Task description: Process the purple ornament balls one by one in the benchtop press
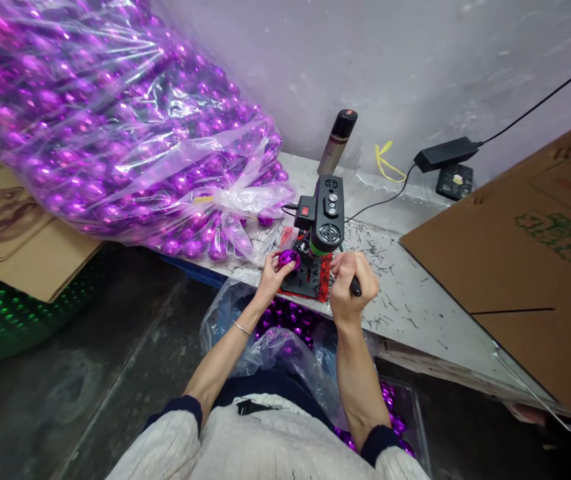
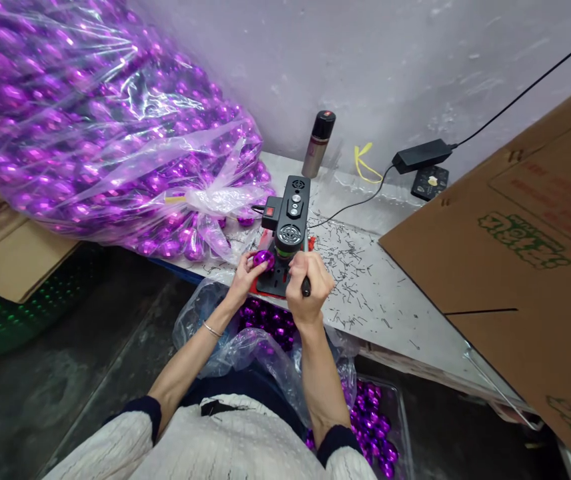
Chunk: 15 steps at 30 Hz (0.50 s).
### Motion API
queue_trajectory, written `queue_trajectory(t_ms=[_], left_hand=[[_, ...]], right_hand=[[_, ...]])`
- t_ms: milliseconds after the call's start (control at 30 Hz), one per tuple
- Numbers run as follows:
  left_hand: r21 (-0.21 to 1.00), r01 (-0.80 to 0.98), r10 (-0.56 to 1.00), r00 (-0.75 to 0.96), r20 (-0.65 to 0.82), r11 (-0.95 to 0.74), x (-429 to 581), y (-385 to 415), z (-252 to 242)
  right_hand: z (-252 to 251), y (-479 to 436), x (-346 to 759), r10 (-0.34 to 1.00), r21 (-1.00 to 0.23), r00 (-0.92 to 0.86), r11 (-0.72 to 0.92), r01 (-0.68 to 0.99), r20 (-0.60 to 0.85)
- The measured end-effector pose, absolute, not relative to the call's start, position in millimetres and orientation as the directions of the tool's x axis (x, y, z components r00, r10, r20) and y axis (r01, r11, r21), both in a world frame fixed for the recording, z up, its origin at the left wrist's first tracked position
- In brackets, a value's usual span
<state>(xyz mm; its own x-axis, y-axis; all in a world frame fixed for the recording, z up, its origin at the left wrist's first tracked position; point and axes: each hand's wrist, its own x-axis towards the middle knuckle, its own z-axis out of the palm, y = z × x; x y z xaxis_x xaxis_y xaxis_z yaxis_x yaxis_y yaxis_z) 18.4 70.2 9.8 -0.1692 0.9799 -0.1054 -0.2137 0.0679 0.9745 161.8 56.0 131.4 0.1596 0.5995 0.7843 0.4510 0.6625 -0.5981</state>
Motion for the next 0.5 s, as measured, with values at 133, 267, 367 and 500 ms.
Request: queue_trajectory(t_ms=[133, 267, 367, 500], left_hand=[[1.0, 0.025, 0.986, -0.164, 0.023, -0.019, 30, 70, 10], [0.964, 0.254, 0.983, -0.145, 0.115, -0.075, 32, 67, 7], [0.916, 0.369, 0.977, -0.076, 0.2, -0.159, 30, 66, 1], [0.828, 0.468, 0.945, 0.053, 0.322, -0.309, 27, 71, -8]], right_hand=[[129, 54, 163, 0.598, -0.588, 0.139, 0.669, 0.455, 0.789], [126, 52, 164, 0.587, -0.573, 0.125, 0.684, 0.452, 0.8], [125, 52, 164, 0.576, -0.561, 0.117, 0.696, 0.448, 0.809], [124, 51, 166, 0.57, -0.548, 0.104, 0.699, 0.459, 0.815]])
